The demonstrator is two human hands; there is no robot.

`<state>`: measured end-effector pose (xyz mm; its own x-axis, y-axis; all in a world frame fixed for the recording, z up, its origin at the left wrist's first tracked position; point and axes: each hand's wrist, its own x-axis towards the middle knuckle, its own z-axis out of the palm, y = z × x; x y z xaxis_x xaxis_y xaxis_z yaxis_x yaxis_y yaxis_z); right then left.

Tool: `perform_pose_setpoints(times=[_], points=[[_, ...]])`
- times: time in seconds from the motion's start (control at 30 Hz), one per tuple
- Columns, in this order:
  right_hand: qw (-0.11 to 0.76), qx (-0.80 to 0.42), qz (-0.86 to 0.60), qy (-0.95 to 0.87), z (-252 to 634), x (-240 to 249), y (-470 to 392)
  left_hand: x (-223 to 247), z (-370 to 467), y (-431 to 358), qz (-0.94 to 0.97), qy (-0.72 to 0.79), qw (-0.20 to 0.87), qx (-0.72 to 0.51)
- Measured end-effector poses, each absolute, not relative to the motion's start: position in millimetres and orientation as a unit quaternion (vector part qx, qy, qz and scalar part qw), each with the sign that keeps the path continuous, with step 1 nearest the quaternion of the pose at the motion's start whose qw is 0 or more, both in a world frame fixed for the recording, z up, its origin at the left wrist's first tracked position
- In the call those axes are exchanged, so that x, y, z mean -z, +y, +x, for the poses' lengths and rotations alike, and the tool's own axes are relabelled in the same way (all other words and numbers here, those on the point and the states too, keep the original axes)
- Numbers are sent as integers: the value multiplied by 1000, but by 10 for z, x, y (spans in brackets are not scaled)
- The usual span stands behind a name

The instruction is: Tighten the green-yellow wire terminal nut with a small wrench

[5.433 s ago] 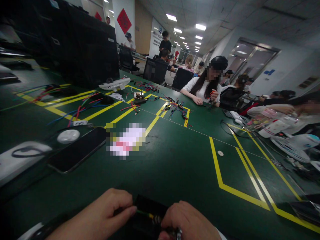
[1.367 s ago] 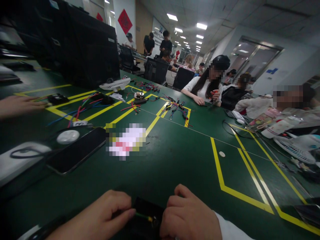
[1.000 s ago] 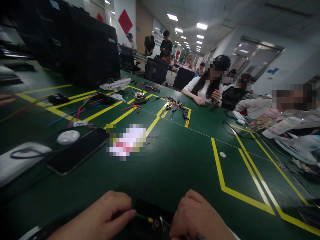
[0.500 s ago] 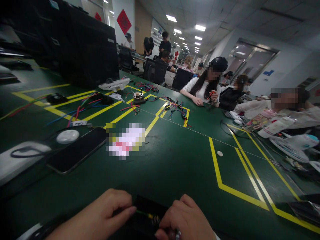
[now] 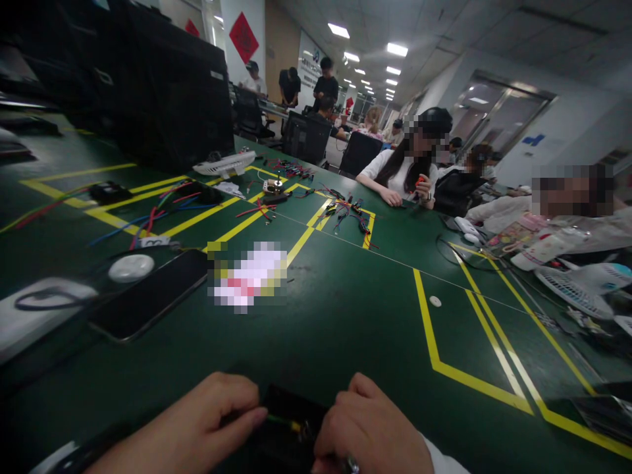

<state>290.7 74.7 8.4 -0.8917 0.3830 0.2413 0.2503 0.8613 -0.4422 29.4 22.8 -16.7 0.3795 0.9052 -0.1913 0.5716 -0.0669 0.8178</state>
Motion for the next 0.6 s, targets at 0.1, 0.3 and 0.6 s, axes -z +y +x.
perform_pose_setpoints(times=[0.1,0.3,0.6], points=[[165,-241,-160,-943,2892,-208,764,153,291,227,703,529,436,-188],[111,-268,-189,-938,2789,-411,803,169,279,226,706,527,437,-182],[139,-300,-234,-914,2860,-526,784,131,274,235,709,528,434,-176]])
